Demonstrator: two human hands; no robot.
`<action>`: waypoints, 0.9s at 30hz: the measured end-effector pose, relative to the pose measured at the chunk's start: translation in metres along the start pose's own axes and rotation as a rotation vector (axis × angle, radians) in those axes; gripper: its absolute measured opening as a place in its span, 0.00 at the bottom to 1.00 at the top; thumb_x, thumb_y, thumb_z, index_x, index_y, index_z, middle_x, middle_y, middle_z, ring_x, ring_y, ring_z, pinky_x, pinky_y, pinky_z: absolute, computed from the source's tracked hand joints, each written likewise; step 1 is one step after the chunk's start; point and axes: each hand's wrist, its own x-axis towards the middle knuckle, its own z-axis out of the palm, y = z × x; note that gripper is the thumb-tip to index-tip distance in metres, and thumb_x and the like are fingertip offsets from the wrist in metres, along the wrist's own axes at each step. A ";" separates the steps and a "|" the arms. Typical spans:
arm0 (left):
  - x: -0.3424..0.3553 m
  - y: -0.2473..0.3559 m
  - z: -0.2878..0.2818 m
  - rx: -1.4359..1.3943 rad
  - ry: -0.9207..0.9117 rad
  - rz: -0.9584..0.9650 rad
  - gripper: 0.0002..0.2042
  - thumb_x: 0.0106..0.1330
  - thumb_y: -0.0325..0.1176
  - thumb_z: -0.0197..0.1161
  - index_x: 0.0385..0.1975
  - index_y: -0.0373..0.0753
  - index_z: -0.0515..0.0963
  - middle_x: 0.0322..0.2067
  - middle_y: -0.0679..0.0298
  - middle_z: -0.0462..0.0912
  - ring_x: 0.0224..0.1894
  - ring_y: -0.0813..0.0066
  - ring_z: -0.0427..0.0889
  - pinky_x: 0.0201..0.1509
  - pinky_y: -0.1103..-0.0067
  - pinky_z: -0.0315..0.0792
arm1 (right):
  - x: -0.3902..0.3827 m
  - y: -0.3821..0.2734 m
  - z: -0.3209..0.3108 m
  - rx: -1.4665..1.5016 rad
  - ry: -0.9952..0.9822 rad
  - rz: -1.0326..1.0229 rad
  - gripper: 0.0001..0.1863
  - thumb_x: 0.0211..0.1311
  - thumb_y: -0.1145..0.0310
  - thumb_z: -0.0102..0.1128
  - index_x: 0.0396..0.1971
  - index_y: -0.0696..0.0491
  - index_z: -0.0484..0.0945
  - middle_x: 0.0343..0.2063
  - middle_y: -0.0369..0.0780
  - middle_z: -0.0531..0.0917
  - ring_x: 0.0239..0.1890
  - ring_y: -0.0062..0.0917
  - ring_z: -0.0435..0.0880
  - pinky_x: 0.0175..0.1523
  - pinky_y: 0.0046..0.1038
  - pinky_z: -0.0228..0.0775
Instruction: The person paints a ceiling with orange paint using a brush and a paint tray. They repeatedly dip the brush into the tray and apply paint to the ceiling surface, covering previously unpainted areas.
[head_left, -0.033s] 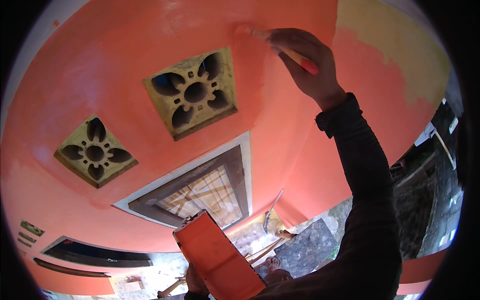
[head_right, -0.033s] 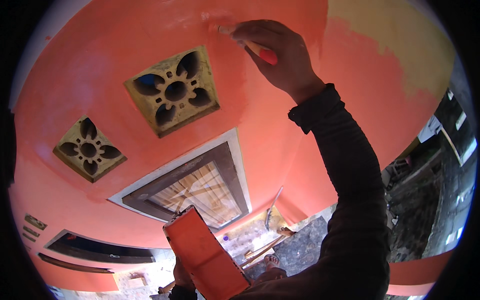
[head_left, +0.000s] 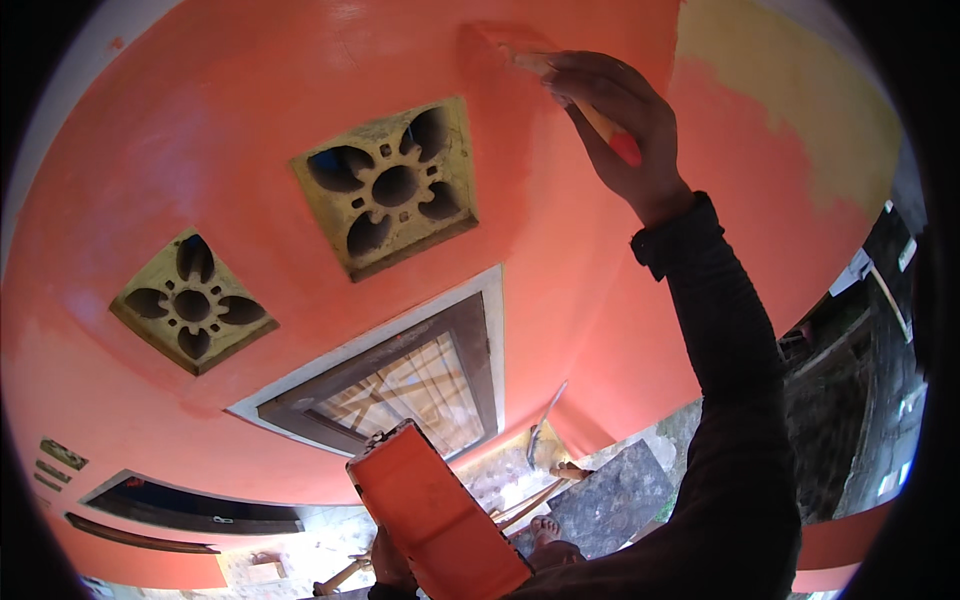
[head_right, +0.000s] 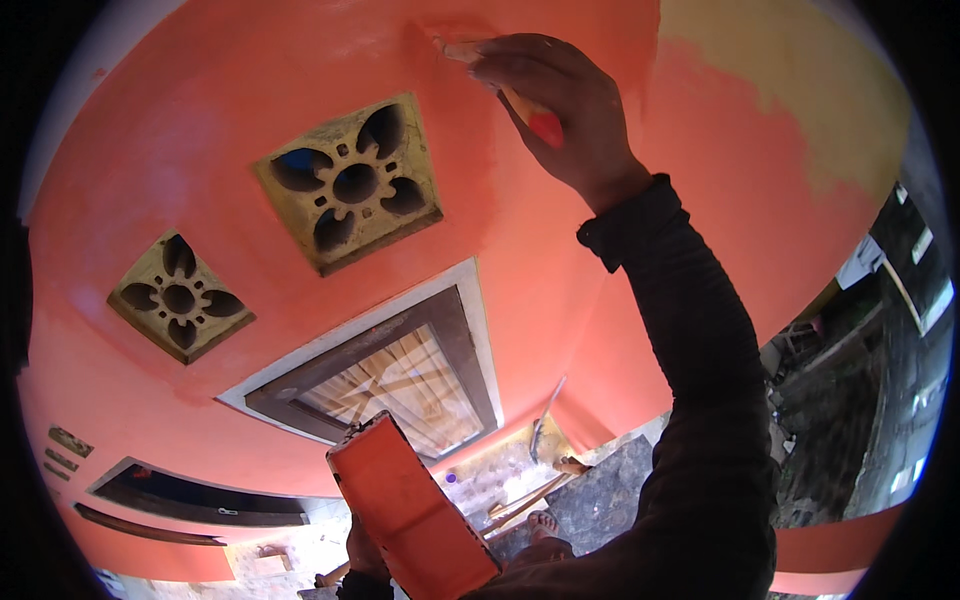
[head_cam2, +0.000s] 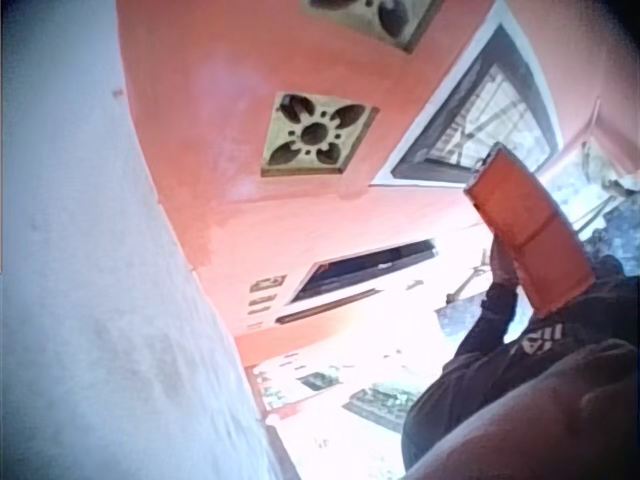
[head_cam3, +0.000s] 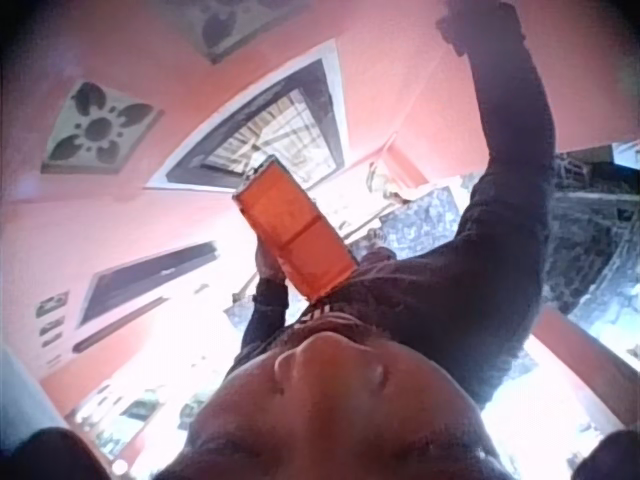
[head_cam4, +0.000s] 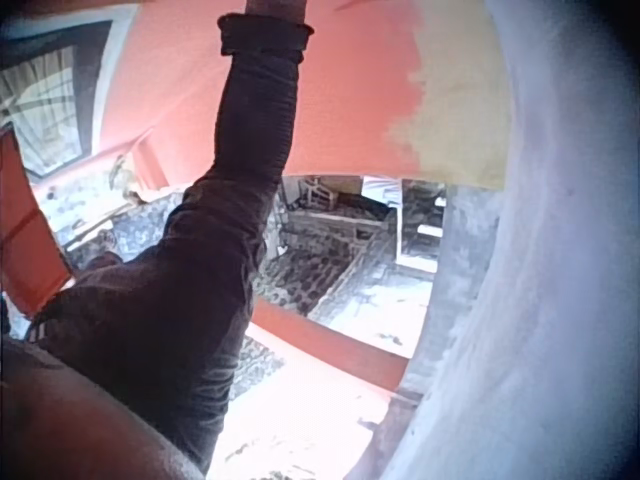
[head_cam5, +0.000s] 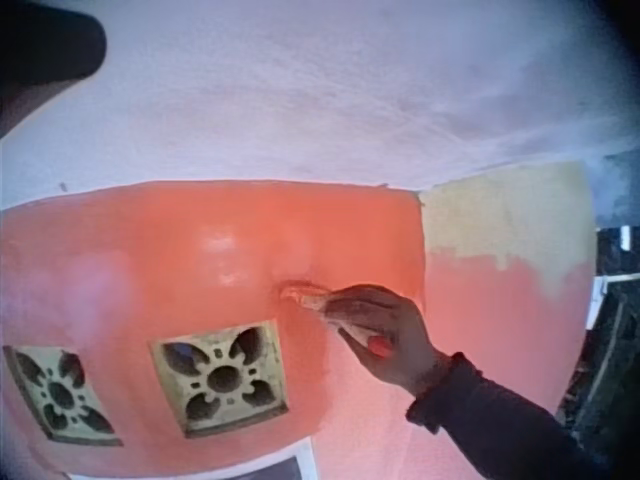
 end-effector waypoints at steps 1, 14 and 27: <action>0.001 0.002 0.002 -0.015 -0.003 0.004 0.35 0.80 0.62 0.38 0.70 0.37 0.64 0.64 0.58 0.76 0.63 0.60 0.78 0.65 0.66 0.74 | 0.003 0.001 0.001 -0.068 0.107 -0.085 0.11 0.59 0.73 0.68 0.43 0.48 0.86 0.46 0.39 0.87 0.51 0.36 0.86 0.56 0.34 0.80; 0.012 -0.015 -0.050 -0.088 -0.056 0.044 0.28 0.84 0.50 0.33 0.69 0.33 0.64 0.60 0.56 0.80 0.60 0.59 0.80 0.63 0.67 0.75 | -0.086 -0.056 0.014 0.299 0.053 0.376 0.09 0.62 0.86 0.62 0.38 0.57 0.83 0.42 0.45 0.86 0.46 0.33 0.87 0.53 0.30 0.79; 0.016 -0.047 -0.111 0.040 0.086 0.126 0.32 0.81 0.56 0.46 0.72 0.37 0.64 0.64 0.57 0.75 0.61 0.58 0.77 0.61 0.66 0.77 | 0.079 -0.198 0.149 0.435 0.431 0.104 0.17 0.50 0.79 0.66 0.43 0.51 0.80 0.36 0.39 0.83 0.40 0.31 0.85 0.44 0.28 0.79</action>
